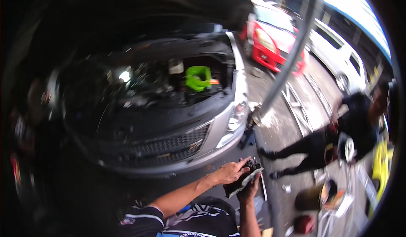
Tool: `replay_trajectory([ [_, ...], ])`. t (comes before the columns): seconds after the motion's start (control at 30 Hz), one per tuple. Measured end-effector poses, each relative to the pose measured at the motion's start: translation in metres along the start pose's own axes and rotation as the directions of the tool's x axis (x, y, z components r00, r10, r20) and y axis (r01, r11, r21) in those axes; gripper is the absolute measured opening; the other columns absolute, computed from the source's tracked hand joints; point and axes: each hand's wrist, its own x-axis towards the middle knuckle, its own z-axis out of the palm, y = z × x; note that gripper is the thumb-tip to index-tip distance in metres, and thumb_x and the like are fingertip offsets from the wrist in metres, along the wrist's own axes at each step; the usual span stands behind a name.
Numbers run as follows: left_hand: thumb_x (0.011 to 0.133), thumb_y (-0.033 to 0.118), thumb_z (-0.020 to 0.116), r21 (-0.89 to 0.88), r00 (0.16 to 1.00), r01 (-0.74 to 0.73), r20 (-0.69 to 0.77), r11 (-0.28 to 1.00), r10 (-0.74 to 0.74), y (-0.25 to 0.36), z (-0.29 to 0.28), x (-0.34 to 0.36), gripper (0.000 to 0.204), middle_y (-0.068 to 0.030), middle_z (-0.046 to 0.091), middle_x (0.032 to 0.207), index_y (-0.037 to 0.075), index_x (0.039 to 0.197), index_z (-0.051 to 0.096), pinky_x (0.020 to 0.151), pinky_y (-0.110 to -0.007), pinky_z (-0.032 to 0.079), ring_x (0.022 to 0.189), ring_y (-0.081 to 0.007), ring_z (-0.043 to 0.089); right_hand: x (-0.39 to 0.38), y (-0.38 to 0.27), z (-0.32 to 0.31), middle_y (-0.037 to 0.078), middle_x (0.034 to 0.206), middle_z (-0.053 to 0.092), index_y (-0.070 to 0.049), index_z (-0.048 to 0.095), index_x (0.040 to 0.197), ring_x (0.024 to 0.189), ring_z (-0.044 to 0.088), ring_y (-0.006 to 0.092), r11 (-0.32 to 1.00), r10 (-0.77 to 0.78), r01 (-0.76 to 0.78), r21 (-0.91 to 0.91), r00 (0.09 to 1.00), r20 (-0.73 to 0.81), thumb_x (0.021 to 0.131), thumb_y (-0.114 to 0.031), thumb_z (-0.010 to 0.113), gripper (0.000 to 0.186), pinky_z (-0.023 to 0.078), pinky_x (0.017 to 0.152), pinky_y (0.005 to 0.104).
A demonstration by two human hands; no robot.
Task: The mechanic is removing and inspecting fuel injectors from a car engine.
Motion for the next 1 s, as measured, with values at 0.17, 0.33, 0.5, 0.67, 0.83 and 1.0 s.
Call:
replay_trajectory([
  [0.17, 0.101, 0.071, 0.051, 0.267, 0.96, 0.168, -0.263, 0.949, -0.096, 0.005, -0.005, -0.05, 0.099, -0.0418, 0.064, 0.124, -0.004, 0.162, 0.03, 0.101, -0.055, 0.05, 0.117, -0.053, 0.065, 0.029, 0.042, 0.013, 0.021, 0.139, 0.063, 0.004, 0.048, 0.15, 0.126, 0.062, 0.0321, 0.972, 0.195, -0.185, -0.147, 0.979, 0.058, 0.11, -0.055, 0.046, 0.071, 0.047, 0.112, 0.0443],
  [0.33, 0.093, 0.072, 0.063, 0.155, 0.779, 0.318, -0.605, 0.935, -0.165, 0.002, -0.018, -0.089, 0.098, -0.0354, 0.06, 0.134, 0.0, 0.156, 0.042, 0.104, -0.053, 0.05, 0.128, -0.0513, 0.059, 0.043, 0.086, 0.046, 0.017, 0.128, 0.07, 0.003, 0.062, 0.132, 0.113, 0.068, 0.0286, 0.931, 0.349, -0.342, -0.13, 0.936, 0.036, 0.11, -0.048, 0.051, 0.057, 0.052, 0.104, 0.0417],
  [0.5, 0.088, 0.067, 0.072, 0.228, 0.622, 0.393, -0.779, 0.891, -0.075, -0.007, -0.058, -0.135, 0.092, -0.0205, 0.054, 0.123, 0.002, 0.148, 0.048, 0.082, -0.05, 0.058, 0.103, -0.0459, 0.067, 0.044, 0.118, 0.091, 0.007, 0.141, 0.061, -0.007, 0.054, 0.148, 0.127, 0.059, 0.0221, 0.832, 0.551, -0.555, 0.008, 0.827, 0.114, 0.11, -0.049, 0.052, 0.057, 0.045, 0.112, 0.0396],
  [0.67, 0.092, 0.047, 0.078, 0.114, 0.602, 0.311, -0.792, 0.944, -0.103, -0.024, -0.103, -0.167, 0.059, -0.0217, 0.07, 0.118, -0.001, 0.126, 0.067, 0.087, -0.046, 0.056, 0.106, -0.0427, 0.07, 0.067, 0.15, 0.134, 0.01, 0.154, 0.054, -0.007, 0.045, 0.159, 0.142, 0.05, 0.0265, 0.744, 0.649, -0.662, -0.089, 0.686, 0.329, 0.112, -0.049, 0.043, 0.063, 0.034, 0.123, 0.0426],
  [0.83, 0.096, 0.033, 0.078, -0.046, 0.452, 0.45, -0.85, 0.892, -0.272, -0.062, -0.174, -0.205, 0.041, -0.0193, 0.076, 0.111, 0.002, 0.122, 0.071, 0.086, -0.042, 0.058, 0.105, -0.0383, 0.074, 0.134, 0.187, 0.161, 0.012, 0.159, 0.05, -0.006, 0.043, 0.159, 0.15, 0.042, 0.0279, 0.65, 0.714, -0.549, -0.525, 0.677, 0.177, 0.11, -0.052, 0.05, 0.067, 0.034, 0.121, 0.0465],
  [1.0, 0.098, 0.037, 0.076, -0.201, 0.362, 0.371, -0.868, 0.907, -0.34, -0.108, -0.257, -0.282, 0.04, -0.022, 0.076, 0.106, 0.002, 0.117, 0.072, 0.08, -0.041, 0.056, 0.099, -0.0427, 0.073, 0.286, 0.221, 0.212, 0.015, 0.139, 0.066, 0.0, 0.057, 0.146, 0.131, 0.061, 0.0264, 0.47, 0.464, -0.096, -0.877, 0.873, 0.153, 0.107, -0.044, 0.062, 0.059, 0.046, 0.109, 0.0396],
])
